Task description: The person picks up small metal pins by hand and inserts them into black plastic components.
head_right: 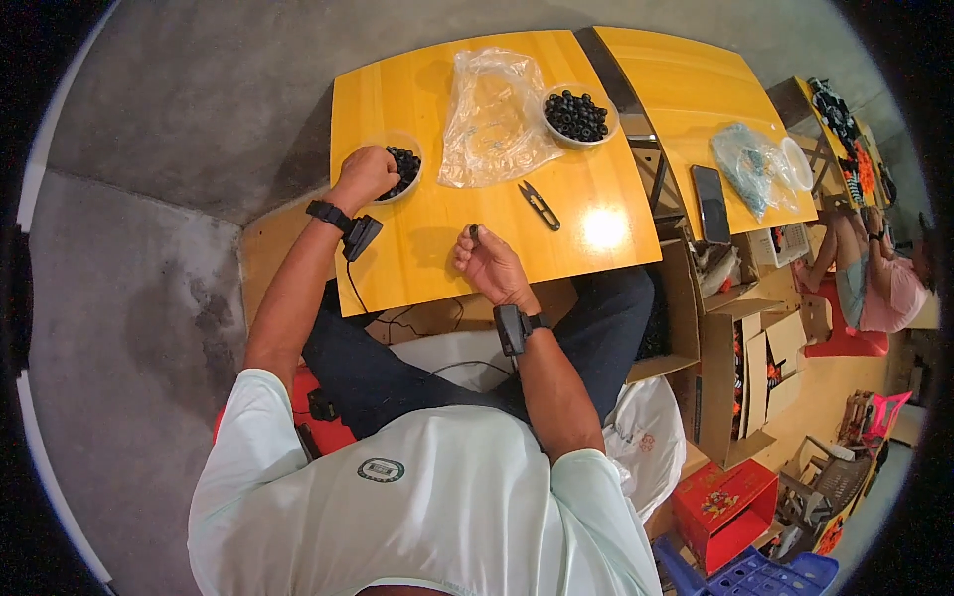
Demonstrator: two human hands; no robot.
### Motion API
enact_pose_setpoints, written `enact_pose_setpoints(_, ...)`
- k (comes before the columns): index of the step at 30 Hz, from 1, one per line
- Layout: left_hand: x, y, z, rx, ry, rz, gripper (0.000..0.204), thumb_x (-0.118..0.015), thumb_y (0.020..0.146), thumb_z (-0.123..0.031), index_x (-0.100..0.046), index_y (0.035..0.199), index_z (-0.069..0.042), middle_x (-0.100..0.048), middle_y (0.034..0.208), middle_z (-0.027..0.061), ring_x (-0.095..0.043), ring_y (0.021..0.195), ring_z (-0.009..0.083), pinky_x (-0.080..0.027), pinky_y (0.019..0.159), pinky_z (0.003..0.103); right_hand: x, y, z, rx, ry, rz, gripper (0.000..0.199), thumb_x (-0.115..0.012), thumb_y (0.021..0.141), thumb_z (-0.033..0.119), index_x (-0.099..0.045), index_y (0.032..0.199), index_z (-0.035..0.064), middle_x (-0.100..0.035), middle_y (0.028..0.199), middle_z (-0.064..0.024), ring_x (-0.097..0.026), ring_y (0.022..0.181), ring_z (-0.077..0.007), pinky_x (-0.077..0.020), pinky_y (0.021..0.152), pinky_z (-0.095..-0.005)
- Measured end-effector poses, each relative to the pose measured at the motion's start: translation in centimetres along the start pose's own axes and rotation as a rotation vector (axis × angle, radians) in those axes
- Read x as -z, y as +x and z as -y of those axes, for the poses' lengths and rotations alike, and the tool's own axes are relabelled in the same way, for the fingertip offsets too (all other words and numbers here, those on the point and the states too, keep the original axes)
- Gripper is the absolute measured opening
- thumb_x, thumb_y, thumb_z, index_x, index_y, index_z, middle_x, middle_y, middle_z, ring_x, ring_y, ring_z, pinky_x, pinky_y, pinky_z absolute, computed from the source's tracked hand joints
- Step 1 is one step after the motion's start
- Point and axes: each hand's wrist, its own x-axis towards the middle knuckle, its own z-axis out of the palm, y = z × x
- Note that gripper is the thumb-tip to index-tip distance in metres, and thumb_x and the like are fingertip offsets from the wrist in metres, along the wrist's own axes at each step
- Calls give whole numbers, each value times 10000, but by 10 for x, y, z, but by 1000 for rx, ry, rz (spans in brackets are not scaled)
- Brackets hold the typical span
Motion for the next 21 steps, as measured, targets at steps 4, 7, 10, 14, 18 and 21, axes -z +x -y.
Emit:
enact_pose_setpoints(4,-11,7,2,61,86,-34,113,-692,679,-109,-741,748,-33,-671,765,214,-674,778,365,-526,717,424,-5,0,0,-3,28,-3,245,-559,992,295,-572,991,50,-506,848,-10,-486,796,-147,-431,739,-298)
enact_pose_setpoints(7,-13,11,4,79,119,-27,110,-688,662,-121,-724,713,-30,-663,734,210,-669,740,361,-525,691,423,-3,0,0,-8,30,9,246,-562,990,298,-572,990,52,-507,851,-9,-486,795,-146,-431,740,-298)
enact_pose_setpoints(10,-6,11,4,90,69,53,127,-689,642,-143,-689,667,-19,-648,681,194,-652,661,341,-512,635,412,-5,-1,1,-6,27,-1,242,-565,988,300,-572,985,58,-505,849,-7,-486,793,-144,-432,738,-299)
enact_pose_setpoints(14,0,-4,8,91,-218,-76,180,-688,617,-179,-673,678,-11,-623,651,210,-631,632,376,-505,620,440,1,1,0,-13,38,28,245,-531,1002,304,-565,1012,62,-501,876,-5,-493,815,-147,-428,744,-295)
enact_pose_setpoints(18,5,-32,-41,-51,-399,-224,191,-705,652,-201,-656,678,-19,-636,649,174,-641,635,354,-516,613,416,4,1,2,-3,71,41,247,-542,996,309,-571,1006,64,-503,876,-6,-487,813,-150,-426,751,-302)
enact_pose_setpoints(21,-27,-44,-62,-141,-320,-189,157,-673,702,-178,-647,706,-23,-649,703,175,-650,687,367,-516,634,451,2,3,0,-12,85,46,251,-550,992,315,-571,997,66,-502,873,-6,-483,814,-150,-424,753,-302)
